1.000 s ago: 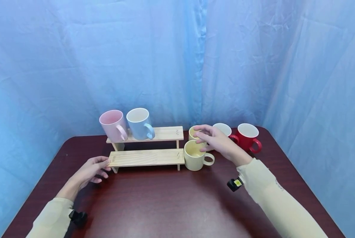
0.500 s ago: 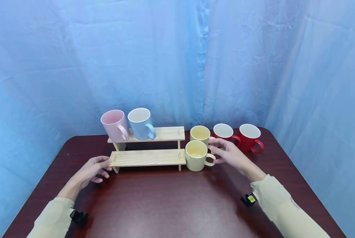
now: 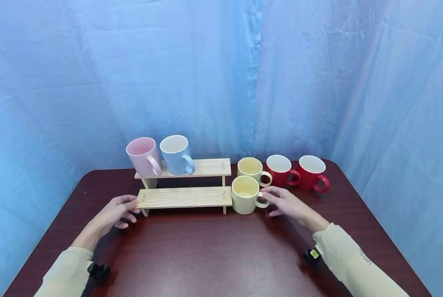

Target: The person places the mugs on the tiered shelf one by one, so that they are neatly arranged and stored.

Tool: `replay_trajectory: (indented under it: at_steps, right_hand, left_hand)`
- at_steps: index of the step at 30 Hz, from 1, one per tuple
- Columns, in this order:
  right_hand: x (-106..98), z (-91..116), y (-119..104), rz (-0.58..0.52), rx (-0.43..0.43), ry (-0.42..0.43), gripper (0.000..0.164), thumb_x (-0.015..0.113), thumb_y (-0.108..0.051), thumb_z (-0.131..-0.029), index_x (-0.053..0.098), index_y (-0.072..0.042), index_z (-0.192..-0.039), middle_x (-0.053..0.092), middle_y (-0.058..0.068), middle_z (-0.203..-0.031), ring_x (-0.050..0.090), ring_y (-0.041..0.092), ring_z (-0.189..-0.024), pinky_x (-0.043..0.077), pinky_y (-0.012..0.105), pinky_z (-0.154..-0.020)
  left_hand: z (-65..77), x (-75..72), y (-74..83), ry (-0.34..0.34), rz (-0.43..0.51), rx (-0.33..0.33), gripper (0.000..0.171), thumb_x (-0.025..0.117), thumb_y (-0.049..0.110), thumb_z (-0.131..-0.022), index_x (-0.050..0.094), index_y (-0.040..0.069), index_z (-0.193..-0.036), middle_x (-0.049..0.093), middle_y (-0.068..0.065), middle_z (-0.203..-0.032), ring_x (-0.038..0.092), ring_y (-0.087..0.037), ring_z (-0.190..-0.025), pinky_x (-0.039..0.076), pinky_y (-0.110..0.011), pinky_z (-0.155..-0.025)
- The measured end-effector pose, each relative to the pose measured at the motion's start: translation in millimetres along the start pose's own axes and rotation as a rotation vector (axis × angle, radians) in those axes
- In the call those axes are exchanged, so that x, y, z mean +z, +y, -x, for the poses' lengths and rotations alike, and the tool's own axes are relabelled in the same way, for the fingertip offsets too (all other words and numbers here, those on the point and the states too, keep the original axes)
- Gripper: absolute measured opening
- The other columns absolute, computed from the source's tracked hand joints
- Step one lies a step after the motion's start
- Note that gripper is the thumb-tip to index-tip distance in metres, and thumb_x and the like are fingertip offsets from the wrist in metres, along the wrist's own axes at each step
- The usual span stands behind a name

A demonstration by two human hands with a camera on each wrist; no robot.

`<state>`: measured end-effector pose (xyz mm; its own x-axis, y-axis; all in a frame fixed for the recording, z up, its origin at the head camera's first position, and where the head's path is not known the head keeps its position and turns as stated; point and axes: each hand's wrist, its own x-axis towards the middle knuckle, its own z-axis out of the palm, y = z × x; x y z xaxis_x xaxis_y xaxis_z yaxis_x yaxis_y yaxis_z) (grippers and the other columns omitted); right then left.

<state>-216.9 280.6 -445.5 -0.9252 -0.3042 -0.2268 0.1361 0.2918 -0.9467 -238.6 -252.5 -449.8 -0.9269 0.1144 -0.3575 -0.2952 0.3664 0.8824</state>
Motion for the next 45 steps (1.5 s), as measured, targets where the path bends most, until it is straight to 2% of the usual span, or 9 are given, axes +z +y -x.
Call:
replay_trajectory:
  at_steps: [3, 7, 15, 27, 45]
  right_hand:
    - [0, 0, 1, 0.028, 0.009, -0.022, 0.051, 0.053, -0.030, -0.107, 0.044, 0.006, -0.142, 0.051, 0.029, -0.138, 0.055, 0.042, -0.120, 0.057, 0.048, -0.087]
    - [0, 1, 3, 0.014, 0.017, -0.066, 0.050, 0.049, -0.031, -0.108, 0.045, 0.008, -0.140, 0.055, 0.029, -0.134, 0.060, 0.041, -0.114, 0.057, 0.046, -0.086]
    - [-3, 0, 5, -0.051, 0.010, -0.118, 0.047, 0.048, -0.030, -0.109, 0.045, 0.009, -0.135, 0.055, 0.027, -0.130, 0.060, 0.041, -0.114, 0.056, 0.046, -0.089]
    - [-2, 0, 7, -0.097, -0.010, -0.142, 0.034, 0.049, -0.026, -0.109, 0.050, 0.006, -0.119, 0.056, 0.024, -0.118, 0.063, 0.040, -0.110, 0.057, 0.046, -0.089]
    - [6, 7, 10, -0.133, -0.061, -0.131, 0.032, 0.050, -0.018, -0.108, 0.048, 0.013, -0.113, 0.058, 0.021, -0.106, 0.066, 0.034, -0.098, 0.058, 0.041, -0.088]
  left_hand:
    - [0.4, -0.3, 0.1, 0.004, -0.004, -0.002, 0.046, 0.052, 0.026, -0.106, 0.043, -0.003, -0.141, 0.067, -0.017, -0.106, 0.067, -0.017, -0.069, 0.054, -0.029, -0.053]
    - [1.1, -0.7, 0.5, 0.007, -0.008, -0.007, 0.045, 0.052, 0.026, -0.106, 0.043, -0.002, -0.141, 0.067, -0.017, -0.106, 0.067, -0.017, -0.070, 0.054, -0.029, -0.053]
    - [2.5, -1.9, 1.0, 0.007, -0.008, -0.007, 0.045, 0.052, 0.026, -0.106, 0.043, -0.002, -0.141, 0.067, -0.017, -0.105, 0.067, -0.017, -0.070, 0.054, -0.029, -0.053]
    - [3.3, -1.7, 0.7, 0.015, -0.022, -0.010, 0.045, 0.052, 0.027, -0.107, 0.044, -0.002, -0.141, 0.067, -0.017, -0.107, 0.067, -0.017, -0.070, 0.054, -0.030, -0.054]
    - [-1.3, 0.5, -0.7, 0.011, -0.016, 0.001, 0.043, 0.051, 0.025, -0.107, 0.045, -0.002, -0.140, 0.067, -0.017, -0.105, 0.066, -0.016, -0.068, 0.054, -0.029, -0.053]
